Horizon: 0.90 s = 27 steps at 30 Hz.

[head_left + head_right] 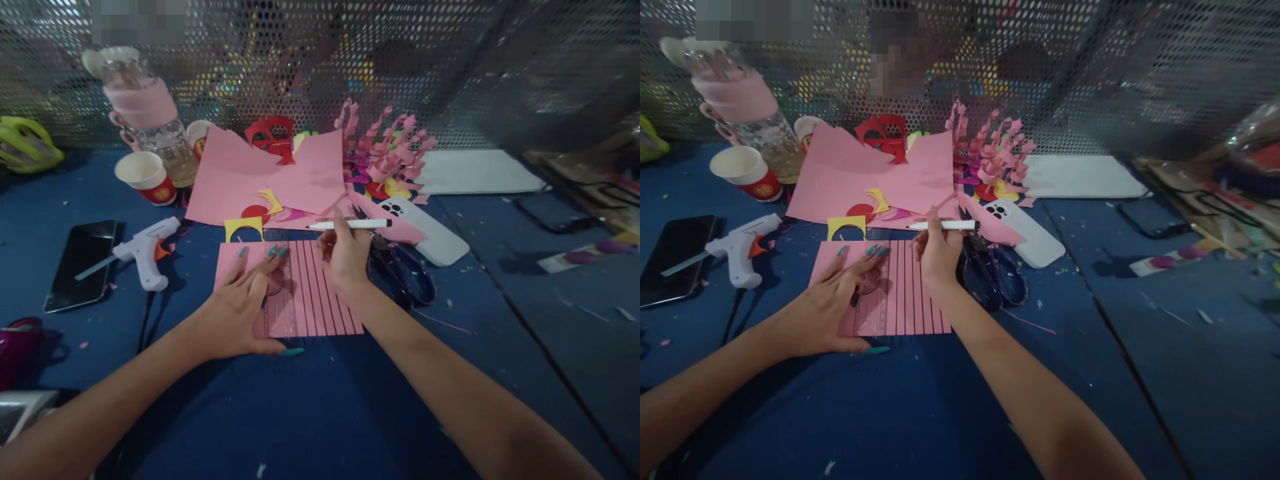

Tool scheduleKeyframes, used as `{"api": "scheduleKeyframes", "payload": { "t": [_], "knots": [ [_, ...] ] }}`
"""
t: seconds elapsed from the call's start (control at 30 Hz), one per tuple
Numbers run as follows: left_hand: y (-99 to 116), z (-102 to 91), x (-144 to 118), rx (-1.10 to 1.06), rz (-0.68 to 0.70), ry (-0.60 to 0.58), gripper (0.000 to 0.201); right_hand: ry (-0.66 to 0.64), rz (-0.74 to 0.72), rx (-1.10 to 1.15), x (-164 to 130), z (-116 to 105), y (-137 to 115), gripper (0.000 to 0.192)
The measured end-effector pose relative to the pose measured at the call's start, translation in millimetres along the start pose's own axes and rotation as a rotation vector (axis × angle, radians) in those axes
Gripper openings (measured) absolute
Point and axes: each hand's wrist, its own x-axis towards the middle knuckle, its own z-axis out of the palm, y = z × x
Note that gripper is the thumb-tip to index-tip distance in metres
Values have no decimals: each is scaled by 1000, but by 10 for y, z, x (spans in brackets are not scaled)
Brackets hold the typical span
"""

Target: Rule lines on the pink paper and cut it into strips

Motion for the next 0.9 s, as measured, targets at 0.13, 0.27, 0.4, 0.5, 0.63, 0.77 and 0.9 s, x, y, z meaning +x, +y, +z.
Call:
{"api": "scheduleKeyframes", "payload": {
  "t": [0.13,0.27,0.4,0.5,0.63,0.77,0.9],
  "knots": [
    [-6,8,-4,9,8,8,84,-49,-51,-56,-3,-13,39,26],
    [-9,11,-7,32,32,31,76,-198,-156,-174,-9,-34,107,32],
    [-4,10,-3,38,27,34,71,-290,-250,-269,-12,-58,145,33],
    [1,9,2,33,27,32,70,-329,-290,-353,-26,-70,131,32],
    [1,9,5,3,9,22,70,-361,-376,-483,-43,-72,106,32],
    [-3,9,7,2,19,21,70,-395,-392,-523,-54,-65,97,29],
    [-2,10,6,-13,10,20,66,-423,-421,-576,-73,-62,86,27]
  ]
}}
